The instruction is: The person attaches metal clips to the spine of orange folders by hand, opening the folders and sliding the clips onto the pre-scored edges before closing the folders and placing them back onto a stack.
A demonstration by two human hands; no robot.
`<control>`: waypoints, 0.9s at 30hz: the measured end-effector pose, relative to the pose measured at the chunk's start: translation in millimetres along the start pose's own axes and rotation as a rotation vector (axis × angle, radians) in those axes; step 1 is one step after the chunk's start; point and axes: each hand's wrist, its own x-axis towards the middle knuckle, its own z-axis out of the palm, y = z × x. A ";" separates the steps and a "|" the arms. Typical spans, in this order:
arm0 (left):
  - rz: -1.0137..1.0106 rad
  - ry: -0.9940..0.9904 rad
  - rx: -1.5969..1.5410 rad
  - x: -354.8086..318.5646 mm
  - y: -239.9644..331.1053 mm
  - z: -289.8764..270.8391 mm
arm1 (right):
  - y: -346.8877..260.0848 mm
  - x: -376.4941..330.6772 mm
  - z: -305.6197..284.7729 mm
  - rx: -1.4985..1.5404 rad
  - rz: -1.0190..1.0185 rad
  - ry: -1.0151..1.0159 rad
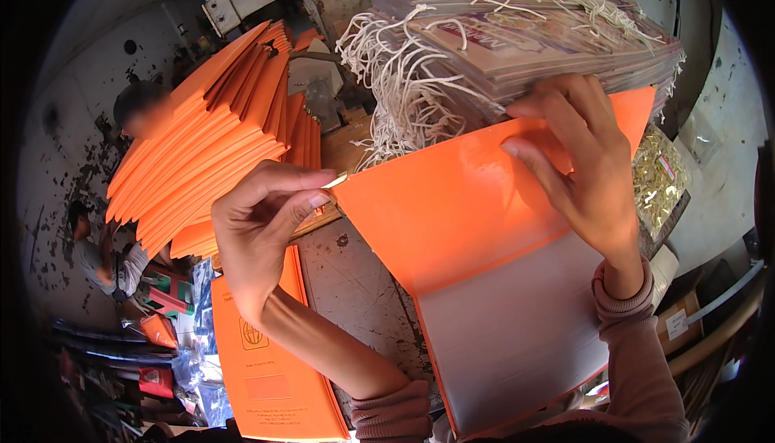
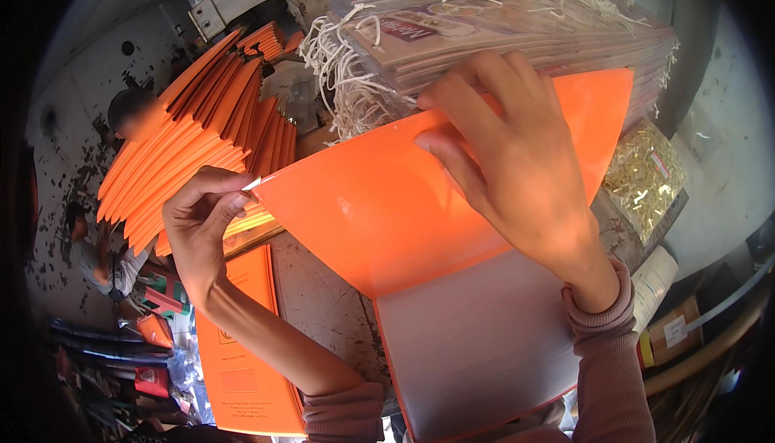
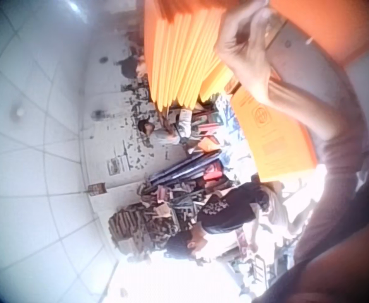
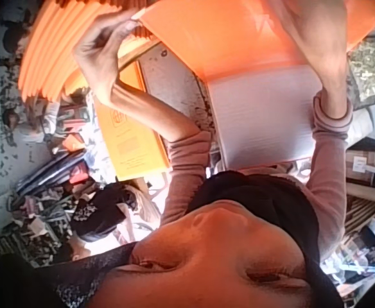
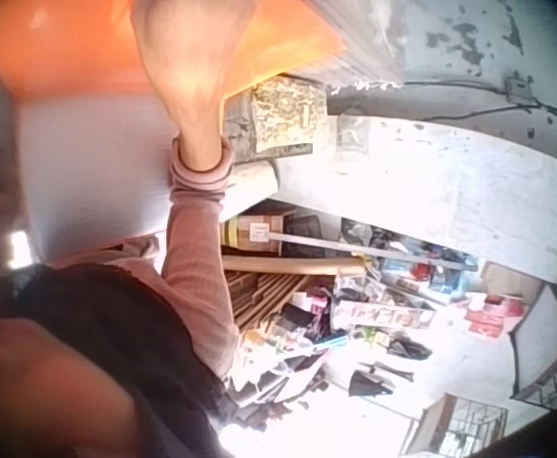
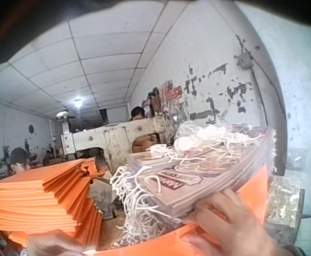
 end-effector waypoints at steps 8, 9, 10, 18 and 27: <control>0.016 -0.019 -0.012 2.3 -6.3 -0.8 | -1.1 0.0 2.4 -0.002 -0.007 0.012; 0.023 -0.029 -0.024 2.7 -6.4 -0.6 | -1.0 0.0 2.6 0.004 -0.012 0.024; 0.029 -0.039 -0.036 3.1 -6.7 -0.4 | -0.8 0.0 2.8 0.010 -0.017 0.036; 0.014 -0.117 -0.227 8.4 -26.9 0.7 | 1.8 3.4 6.6 0.109 -0.048 0.037; 0.241 -0.338 -0.866 21.7 -81.3 29.4 | 6.3 4.5 8.2 0.219 -0.071 0.054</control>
